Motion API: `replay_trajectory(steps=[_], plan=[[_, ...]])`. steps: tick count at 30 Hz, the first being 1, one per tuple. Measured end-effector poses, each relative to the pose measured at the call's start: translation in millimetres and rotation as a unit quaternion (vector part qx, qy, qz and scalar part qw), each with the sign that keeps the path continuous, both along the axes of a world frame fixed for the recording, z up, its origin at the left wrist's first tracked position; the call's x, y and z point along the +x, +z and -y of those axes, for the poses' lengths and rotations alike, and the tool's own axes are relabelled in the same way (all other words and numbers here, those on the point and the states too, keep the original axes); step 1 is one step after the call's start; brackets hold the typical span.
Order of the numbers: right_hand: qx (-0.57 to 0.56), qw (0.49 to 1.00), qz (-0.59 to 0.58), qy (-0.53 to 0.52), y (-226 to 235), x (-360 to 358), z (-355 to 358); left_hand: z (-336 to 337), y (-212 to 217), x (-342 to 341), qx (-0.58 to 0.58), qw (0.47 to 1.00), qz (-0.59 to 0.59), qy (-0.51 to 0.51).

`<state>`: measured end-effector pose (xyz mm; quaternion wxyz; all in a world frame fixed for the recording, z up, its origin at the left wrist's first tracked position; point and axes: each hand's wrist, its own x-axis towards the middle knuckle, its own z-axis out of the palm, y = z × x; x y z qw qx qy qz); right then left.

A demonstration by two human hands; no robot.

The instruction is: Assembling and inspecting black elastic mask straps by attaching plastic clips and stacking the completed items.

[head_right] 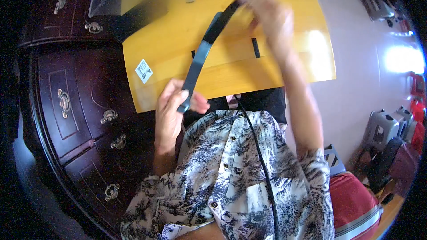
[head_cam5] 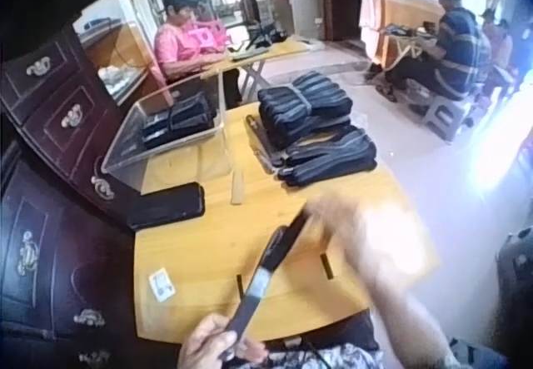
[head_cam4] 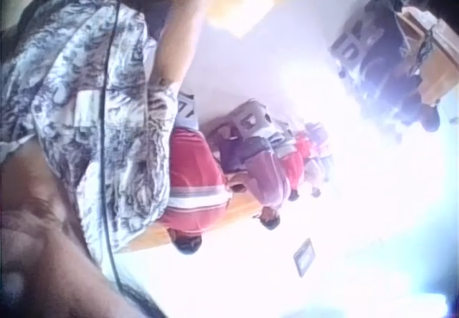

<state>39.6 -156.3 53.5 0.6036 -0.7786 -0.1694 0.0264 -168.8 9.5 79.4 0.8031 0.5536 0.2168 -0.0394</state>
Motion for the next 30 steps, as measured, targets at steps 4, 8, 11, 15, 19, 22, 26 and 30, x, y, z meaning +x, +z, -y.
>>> replay_trajectory(steps=[4,8,11,15,19,22,26,30], plan=[[0.094,0.98,-0.169,-0.051,-40,128,72,7,9,-12,0.009,1.0,-0.024,-0.015],[0.069,0.972,-0.128,-0.186,-41,130,114,6,9,-18,-0.006,1.0,-0.024,-0.012],[-0.008,0.967,-0.071,-0.245,-41,122,144,-3,6,-17,0.013,1.0,-0.014,0.002],[-0.075,0.967,-0.065,-0.235,-48,85,133,7,-3,9,0.022,0.999,0.0,0.035],[-0.136,0.953,-0.005,-0.27,-51,68,129,12,-14,28,-0.003,0.997,0.014,0.073],[-0.276,0.925,0.05,-0.257,-45,54,122,11,-25,29,-0.025,0.998,0.008,0.06],[-0.372,0.891,0.103,-0.24,-32,33,110,12,-34,28,-0.089,0.995,0.007,0.053],[-0.292,0.931,0.149,-0.159,-7,-2,79,6,-36,26,-0.166,0.985,0.014,0.043]])
